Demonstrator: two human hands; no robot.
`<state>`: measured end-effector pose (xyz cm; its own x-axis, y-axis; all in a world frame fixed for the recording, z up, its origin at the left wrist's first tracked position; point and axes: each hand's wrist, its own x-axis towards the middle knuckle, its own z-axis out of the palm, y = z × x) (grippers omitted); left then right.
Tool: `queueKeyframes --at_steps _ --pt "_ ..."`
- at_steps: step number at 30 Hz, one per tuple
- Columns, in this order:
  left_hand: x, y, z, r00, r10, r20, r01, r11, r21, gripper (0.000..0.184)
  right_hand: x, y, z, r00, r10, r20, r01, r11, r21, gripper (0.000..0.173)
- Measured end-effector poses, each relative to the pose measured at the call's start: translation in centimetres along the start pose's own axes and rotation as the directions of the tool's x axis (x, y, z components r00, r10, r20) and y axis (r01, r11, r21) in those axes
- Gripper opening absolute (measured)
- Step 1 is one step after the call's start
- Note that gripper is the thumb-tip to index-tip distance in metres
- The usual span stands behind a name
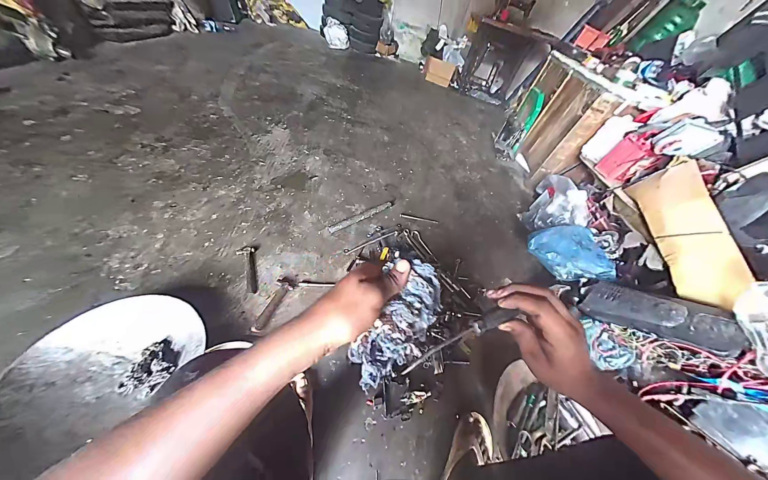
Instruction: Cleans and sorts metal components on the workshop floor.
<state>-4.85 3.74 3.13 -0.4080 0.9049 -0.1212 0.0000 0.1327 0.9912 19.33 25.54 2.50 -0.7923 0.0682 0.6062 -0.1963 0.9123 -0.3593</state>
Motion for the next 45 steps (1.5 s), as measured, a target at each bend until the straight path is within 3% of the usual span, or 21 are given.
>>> queueKeyframes --at_steps 6,9,23,26,29,32,33,36,39,42,43,45 --pt "-0.4 0.3 2.0 0.975 -0.123 0.183 0.149 0.979 -0.136 0.045 0.2 -0.1 1.7 1.0 0.008 0.021 -0.009 0.998 0.064 0.021" --pt "-0.7 0.5 2.5 0.953 -0.154 0.26 0.19 0.975 -0.12 0.047 0.1 0.5 2.3 0.998 0.056 0.036 -0.06 0.992 0.111 0.023" --pt "0.4 0.9 3.2 0.923 -0.176 0.342 0.278 0.919 -0.278 0.042 -0.1 1.7 4.6 0.989 0.112 0.1 -0.13 0.972 0.196 0.031" --pt "0.5 0.9 3.0 0.919 -0.209 0.335 0.317 0.896 -0.311 0.045 -0.1 2.0 4.5 0.988 0.105 0.113 -0.123 0.978 0.169 0.03" --pt "0.4 1.1 2.7 0.885 -0.367 0.288 0.445 0.847 -0.289 0.058 0.1 1.7 4.2 0.977 0.109 0.181 -0.128 0.987 0.094 0.034" --pt "0.5 0.4 2.0 0.845 -0.408 0.345 0.506 0.819 -0.271 0.067 0.0 0.8 3.9 0.96 0.126 0.25 -0.121 0.992 -0.033 0.04" --pt "0.5 0.3 1.7 0.84 -0.392 0.376 0.496 0.836 -0.237 0.064 0.0 0.5 3.8 0.956 0.114 0.269 -0.098 0.993 -0.072 0.04" --pt "1.0 -0.2 0.7 0.823 -0.229 0.52 0.309 0.948 -0.072 0.034 0.0 -0.4 3.4 0.947 0.026 0.322 0.029 0.986 -0.166 0.031" --pt "0.8 -0.8 1.1 0.788 -0.242 0.567 0.188 0.97 0.153 0.044 -0.6 -1.7 3.7 0.925 -0.001 0.379 0.101 0.965 -0.244 0.025" --pt "-0.5 -2.1 3.1 0.799 -0.261 0.541 0.086 0.941 0.326 0.044 -1.7 -3.2 4.3 0.896 0.026 0.443 0.141 0.93 -0.339 0.012" --pt "-1.1 -2.5 3.8 0.825 -0.232 0.516 -0.007 0.908 0.419 0.044 -2.1 -3.6 4.4 0.883 0.042 0.467 0.141 0.926 -0.351 0.015" --pt "-2.9 -3.5 5.3 0.876 -0.054 0.48 -0.271 0.768 0.581 0.042 -3.0 -4.5 4.4 0.853 0.068 0.517 0.125 0.936 -0.33 0.038"
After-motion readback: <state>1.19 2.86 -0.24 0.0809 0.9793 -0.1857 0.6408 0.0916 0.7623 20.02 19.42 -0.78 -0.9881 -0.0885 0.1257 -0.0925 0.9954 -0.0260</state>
